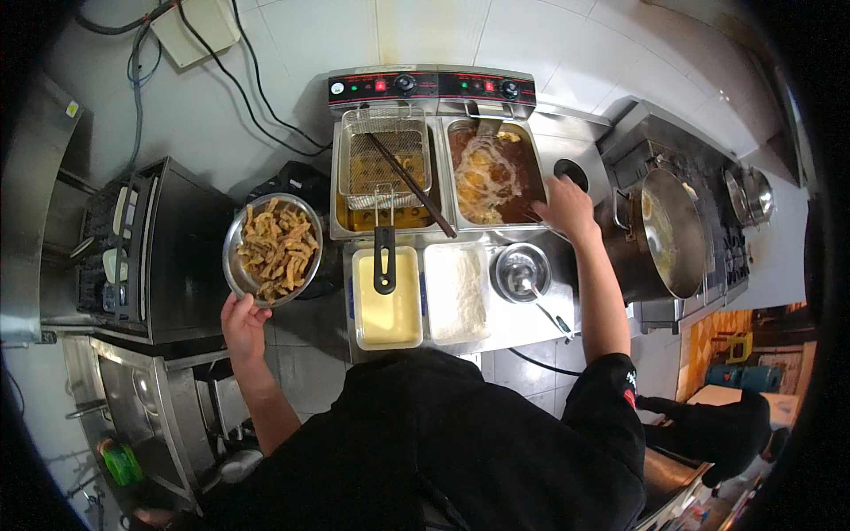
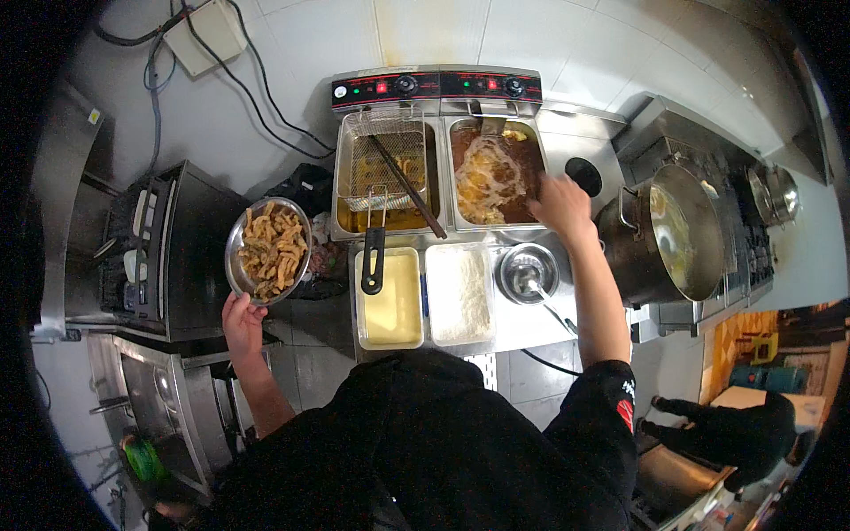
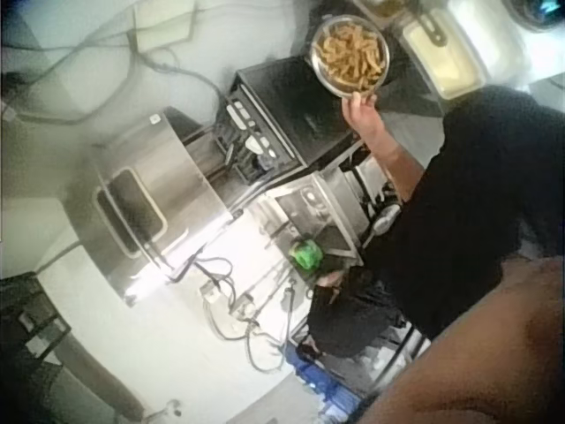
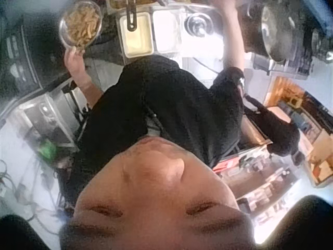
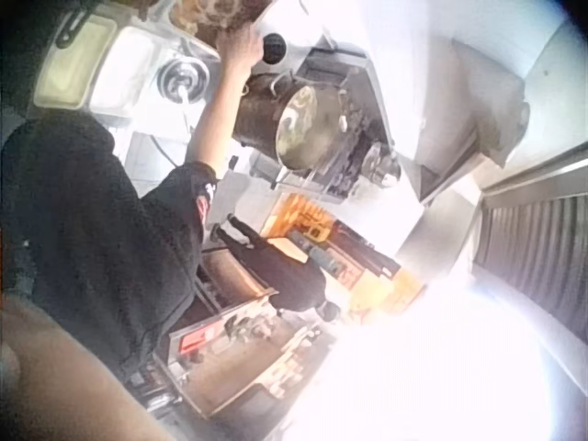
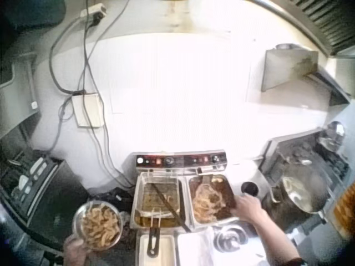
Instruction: The person assembles two salads by adding chopped cucumber and tomato to plates of shredded lettuce, then retrieves fried meat from a deep fryer and places it on the salads. They drizzle dressing over both plates and serve them to customers.
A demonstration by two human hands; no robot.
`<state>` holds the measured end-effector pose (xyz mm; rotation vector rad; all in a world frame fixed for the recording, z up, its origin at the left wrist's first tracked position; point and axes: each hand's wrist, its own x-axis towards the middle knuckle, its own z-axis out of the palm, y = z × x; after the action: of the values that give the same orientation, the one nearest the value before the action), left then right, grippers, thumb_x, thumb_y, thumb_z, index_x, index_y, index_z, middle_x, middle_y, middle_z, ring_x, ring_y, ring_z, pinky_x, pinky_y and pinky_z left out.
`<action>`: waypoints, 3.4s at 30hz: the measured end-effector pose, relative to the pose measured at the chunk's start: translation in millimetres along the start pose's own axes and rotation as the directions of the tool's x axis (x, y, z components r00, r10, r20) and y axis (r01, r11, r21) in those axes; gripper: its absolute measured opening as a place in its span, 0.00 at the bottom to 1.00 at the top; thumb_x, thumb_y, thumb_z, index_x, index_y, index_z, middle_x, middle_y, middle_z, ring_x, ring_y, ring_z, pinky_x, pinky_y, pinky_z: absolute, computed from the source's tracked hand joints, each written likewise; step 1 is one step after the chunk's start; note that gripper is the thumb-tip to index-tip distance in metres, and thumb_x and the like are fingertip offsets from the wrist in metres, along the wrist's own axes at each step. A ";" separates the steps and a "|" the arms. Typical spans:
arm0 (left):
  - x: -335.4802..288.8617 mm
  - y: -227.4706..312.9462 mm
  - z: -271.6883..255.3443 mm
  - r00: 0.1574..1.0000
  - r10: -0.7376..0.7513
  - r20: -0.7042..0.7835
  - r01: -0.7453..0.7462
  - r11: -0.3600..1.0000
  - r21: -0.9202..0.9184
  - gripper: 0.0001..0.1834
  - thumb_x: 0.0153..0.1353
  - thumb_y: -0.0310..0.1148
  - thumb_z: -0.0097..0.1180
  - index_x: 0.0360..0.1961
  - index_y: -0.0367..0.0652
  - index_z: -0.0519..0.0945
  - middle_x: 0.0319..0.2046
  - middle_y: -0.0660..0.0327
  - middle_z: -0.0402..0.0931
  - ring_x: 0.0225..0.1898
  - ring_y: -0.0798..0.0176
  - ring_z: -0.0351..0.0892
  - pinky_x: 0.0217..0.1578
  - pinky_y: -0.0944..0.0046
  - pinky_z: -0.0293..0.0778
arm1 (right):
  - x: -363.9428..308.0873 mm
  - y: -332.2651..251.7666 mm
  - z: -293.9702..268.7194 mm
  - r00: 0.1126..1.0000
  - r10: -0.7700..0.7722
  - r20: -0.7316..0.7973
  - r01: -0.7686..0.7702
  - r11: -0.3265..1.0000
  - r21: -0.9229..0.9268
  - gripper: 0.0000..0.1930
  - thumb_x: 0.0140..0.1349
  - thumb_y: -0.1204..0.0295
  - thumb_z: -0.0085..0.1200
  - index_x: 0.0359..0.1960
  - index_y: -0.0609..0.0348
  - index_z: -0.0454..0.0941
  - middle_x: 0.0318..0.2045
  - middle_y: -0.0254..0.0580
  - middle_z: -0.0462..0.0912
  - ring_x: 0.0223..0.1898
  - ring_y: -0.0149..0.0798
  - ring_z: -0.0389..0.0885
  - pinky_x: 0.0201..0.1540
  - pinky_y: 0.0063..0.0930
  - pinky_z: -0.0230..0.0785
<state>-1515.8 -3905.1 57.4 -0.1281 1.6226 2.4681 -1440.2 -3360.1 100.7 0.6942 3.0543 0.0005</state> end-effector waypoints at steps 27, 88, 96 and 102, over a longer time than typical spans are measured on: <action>-20.2 -11.0 13.7 0.972 -0.093 -0.215 0.105 0.993 0.045 0.09 0.63 0.27 0.49 0.43 0.37 0.76 0.35 0.59 0.80 0.31 0.68 0.80 0.30 0.67 0.76 | 259.6 -218.6 164.3 0.451 -0.733 0.509 0.892 0.346 -0.292 0.08 0.55 0.64 0.58 0.35 0.47 0.83 0.40 0.35 0.85 0.48 0.40 0.81 0.52 0.39 0.67; -356.8 -287.9 377.4 0.074 -0.635 0.769 0.316 0.746 0.586 0.07 0.60 0.28 0.48 0.38 0.41 0.77 0.28 0.66 0.79 0.24 0.75 0.74 0.23 0.74 0.69 | -852.3 -17.8 355.6 0.076 0.343 0.936 -0.765 -0.582 0.276 0.16 0.59 0.64 0.46 0.19 0.60 0.78 0.18 0.46 0.79 0.18 0.40 0.76 0.20 0.35 0.66; -488.3 -383.5 509.4 -0.111 -0.658 0.745 0.218 0.715 0.664 0.13 0.63 0.26 0.44 0.46 0.34 0.76 0.37 0.57 0.82 0.33 0.68 0.83 0.31 0.67 0.83 | -844.9 192.2 314.9 0.023 0.553 0.833 -0.266 -0.800 0.538 0.06 0.61 0.68 0.50 0.33 0.55 0.76 0.26 0.31 0.77 0.25 0.31 0.77 0.24 0.25 0.67; -546.8 -478.7 615.1 -0.126 -0.684 0.719 0.122 0.708 0.696 0.11 0.59 0.30 0.46 0.40 0.38 0.77 0.30 0.63 0.80 0.25 0.73 0.78 0.23 0.73 0.77 | -883.6 308.6 335.5 -0.038 0.609 0.792 -0.455 -0.716 0.529 0.10 0.61 0.67 0.50 0.39 0.57 0.77 0.29 0.34 0.80 0.26 0.32 0.78 0.25 0.26 0.68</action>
<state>-866.2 -3215.0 -33.8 0.8456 0.9760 0.9080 -507.0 -3464.3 -226.0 2.8208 0.7310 -1.9899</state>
